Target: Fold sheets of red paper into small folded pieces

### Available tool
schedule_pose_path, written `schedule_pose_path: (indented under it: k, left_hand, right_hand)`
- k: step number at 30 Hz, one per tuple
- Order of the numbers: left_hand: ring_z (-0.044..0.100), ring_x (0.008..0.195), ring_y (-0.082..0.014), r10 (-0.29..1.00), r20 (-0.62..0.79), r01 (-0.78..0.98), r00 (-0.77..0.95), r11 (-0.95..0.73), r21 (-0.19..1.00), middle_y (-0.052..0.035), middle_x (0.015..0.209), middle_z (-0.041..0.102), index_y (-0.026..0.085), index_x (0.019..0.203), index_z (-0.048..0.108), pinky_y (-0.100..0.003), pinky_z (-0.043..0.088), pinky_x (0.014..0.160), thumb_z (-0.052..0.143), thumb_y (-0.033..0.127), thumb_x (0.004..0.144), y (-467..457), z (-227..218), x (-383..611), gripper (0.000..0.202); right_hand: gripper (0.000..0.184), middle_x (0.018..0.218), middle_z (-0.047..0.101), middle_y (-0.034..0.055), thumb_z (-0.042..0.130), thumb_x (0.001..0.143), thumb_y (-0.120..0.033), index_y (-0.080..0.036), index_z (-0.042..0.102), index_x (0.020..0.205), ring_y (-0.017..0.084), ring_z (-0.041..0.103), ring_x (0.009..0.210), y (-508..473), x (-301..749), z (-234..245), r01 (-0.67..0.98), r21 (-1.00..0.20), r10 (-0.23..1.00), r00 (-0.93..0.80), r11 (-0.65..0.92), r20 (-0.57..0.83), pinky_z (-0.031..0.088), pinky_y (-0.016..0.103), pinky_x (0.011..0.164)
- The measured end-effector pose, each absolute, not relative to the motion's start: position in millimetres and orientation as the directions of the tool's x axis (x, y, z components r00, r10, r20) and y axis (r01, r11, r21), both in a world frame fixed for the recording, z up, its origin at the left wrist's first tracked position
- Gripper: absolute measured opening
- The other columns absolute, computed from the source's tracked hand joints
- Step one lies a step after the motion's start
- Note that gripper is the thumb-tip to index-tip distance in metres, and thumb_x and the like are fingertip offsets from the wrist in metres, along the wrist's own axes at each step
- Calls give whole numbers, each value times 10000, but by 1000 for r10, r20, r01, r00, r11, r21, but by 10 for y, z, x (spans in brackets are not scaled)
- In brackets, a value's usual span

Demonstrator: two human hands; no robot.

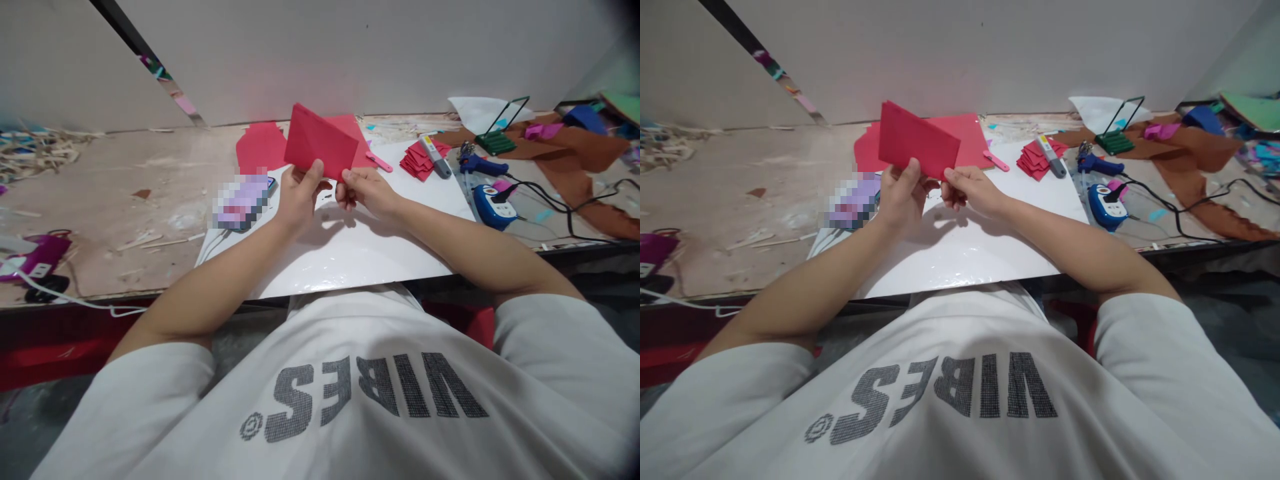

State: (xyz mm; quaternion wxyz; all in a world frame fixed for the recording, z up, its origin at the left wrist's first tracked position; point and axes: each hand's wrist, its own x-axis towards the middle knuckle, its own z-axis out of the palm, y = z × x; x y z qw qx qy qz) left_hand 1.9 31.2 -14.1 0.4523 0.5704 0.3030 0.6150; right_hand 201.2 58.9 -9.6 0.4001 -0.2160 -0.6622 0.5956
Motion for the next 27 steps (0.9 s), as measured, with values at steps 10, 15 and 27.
schedule_pose_path:
  k: [10, 15, 27]
  left_hand:
    - [867, 1308, -383, 746, 665, -230, -22, -651, 723, -39, 1164, 930, 391, 1104, 781, -682, 729, 1237, 1034, 834, 928, 389, -92, -176, 540]
    - [882, 1465, -431, 760, 650, -113, 5, -645, 756, -90, 1335, 925, 368, 1320, 792, -659, 746, 1277, 1020, 1007, 899, 404, -154, -189, 799]
    - [850, 1493, -397, 608, 792, 61, -64, -789, 611, -73, 1402, 873, 384, 1436, 716, -640, 736, 1246, 919, 978, 1053, 597, -333, -247, 735]
  right_hand:
    - [863, 863, 872, 80, 885, 1022, -1053, -201, 811, 904, 151, 743, 695, 409, 1964, -90, -129, -983, 682, -708, 133, 185, 565, 258, 631]
    - [848, 835, 810, -7, 937, 958, -1067, -254, 695, 979, 133, 761, 649, 529, 1952, -128, -186, -963, 802, -535, 194, 265, 492, 242, 573]
    - [786, 845, 716, -38, 1045, 919, -984, -278, 708, 991, 135, 694, 676, 715, 2043, -104, -150, -896, 840, -313, 417, 444, 640, 282, 626]
